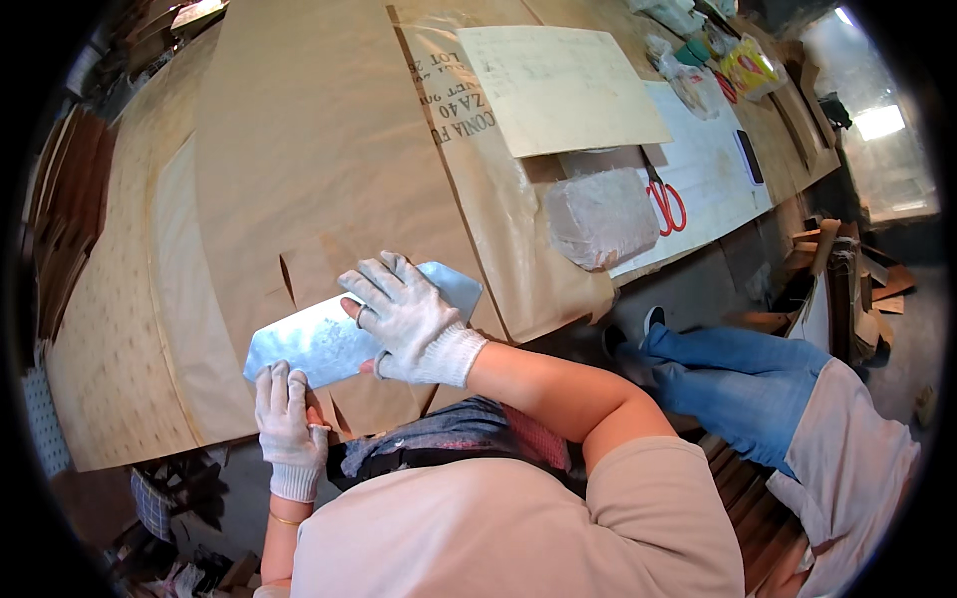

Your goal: The person cuts a stack of brown cardboard sheets into smaller rectangular pieces using red-handled scissors. After cutting, they use a metal template to fold the cardboard pieces into small boxes.

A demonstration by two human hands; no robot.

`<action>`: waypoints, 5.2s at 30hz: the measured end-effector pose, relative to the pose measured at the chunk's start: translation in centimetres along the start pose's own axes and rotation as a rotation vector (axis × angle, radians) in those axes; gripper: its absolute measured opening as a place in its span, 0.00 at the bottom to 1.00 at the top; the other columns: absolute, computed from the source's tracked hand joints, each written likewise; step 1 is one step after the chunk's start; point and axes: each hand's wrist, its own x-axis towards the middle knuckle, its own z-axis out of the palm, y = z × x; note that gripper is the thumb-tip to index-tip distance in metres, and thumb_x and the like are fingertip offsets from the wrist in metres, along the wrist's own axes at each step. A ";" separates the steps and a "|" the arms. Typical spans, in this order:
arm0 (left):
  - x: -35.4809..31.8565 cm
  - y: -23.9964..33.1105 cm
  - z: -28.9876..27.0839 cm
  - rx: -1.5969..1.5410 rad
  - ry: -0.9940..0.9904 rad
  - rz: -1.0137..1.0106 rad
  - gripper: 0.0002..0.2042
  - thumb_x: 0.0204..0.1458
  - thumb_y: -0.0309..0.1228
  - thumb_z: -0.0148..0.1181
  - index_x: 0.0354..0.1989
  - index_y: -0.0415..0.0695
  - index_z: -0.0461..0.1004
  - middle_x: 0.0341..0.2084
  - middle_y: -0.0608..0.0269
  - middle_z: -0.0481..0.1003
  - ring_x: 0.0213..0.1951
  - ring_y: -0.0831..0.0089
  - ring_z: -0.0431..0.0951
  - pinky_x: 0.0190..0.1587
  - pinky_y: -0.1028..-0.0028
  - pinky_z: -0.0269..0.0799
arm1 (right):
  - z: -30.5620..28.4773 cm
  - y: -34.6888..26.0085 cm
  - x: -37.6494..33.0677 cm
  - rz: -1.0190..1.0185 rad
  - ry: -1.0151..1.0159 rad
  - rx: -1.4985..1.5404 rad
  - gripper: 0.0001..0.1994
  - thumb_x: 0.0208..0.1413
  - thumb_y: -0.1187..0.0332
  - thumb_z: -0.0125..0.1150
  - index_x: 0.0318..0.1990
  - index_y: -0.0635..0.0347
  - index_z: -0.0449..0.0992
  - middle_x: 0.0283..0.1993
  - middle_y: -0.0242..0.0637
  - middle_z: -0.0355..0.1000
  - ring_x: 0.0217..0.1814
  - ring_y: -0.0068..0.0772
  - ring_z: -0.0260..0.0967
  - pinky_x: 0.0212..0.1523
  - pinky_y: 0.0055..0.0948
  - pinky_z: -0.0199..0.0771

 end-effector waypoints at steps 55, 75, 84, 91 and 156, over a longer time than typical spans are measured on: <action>8.4 -1.7 -0.7 -0.184 -0.129 0.346 0.42 0.30 0.42 0.74 0.58 0.37 0.68 0.60 0.43 0.67 0.65 0.44 0.64 0.72 0.45 0.51 | -2.6 0.7 -0.8 -0.046 -0.249 -0.024 0.38 0.46 0.56 0.70 0.62 0.71 0.68 0.72 0.51 0.58 0.76 0.54 0.51 0.75 0.52 0.47; 6.2 -8.4 -2.8 -0.540 -0.196 -0.728 0.17 0.43 0.22 0.70 0.43 0.36 0.76 0.68 0.51 0.65 0.47 0.62 0.80 0.50 0.70 0.77 | -4.9 11.9 5.6 0.816 0.065 0.353 0.29 0.41 0.57 0.78 0.51 0.57 0.76 0.56 0.44 0.74 0.51 0.46 0.75 0.50 0.41 0.75; 2.1 -9.9 -1.7 -0.832 0.228 -0.692 0.07 0.52 0.23 0.61 0.40 0.41 0.76 0.33 0.57 0.77 0.34 0.63 0.79 0.43 0.66 0.74 | -4.2 2.3 -3.1 0.454 -0.026 -0.110 0.14 0.47 0.65 0.67 0.40 0.61 0.75 0.40 0.49 0.75 0.45 0.57 0.74 0.46 0.49 0.74; -2.1 -15.8 -11.3 -0.238 0.705 -0.373 0.11 0.48 0.18 0.63 0.39 0.46 0.78 0.34 0.59 0.79 0.37 0.59 0.80 0.41 0.63 0.76 | 1.5 -4.4 6.7 0.097 0.027 0.113 0.16 0.51 0.71 0.58 0.50 0.55 0.76 0.38 0.47 0.77 0.42 0.52 0.76 0.43 0.47 0.76; 5.5 -9.0 3.3 -0.093 0.330 -0.660 0.14 0.54 0.40 0.61 0.22 0.43 0.75 0.22 0.52 0.76 0.29 0.50 0.77 0.33 0.53 0.71 | -1.0 7.0 -4.6 0.753 0.289 -0.146 0.14 0.53 0.65 0.64 0.27 0.61 0.65 0.28 0.50 0.65 0.33 0.59 0.65 0.36 0.50 0.64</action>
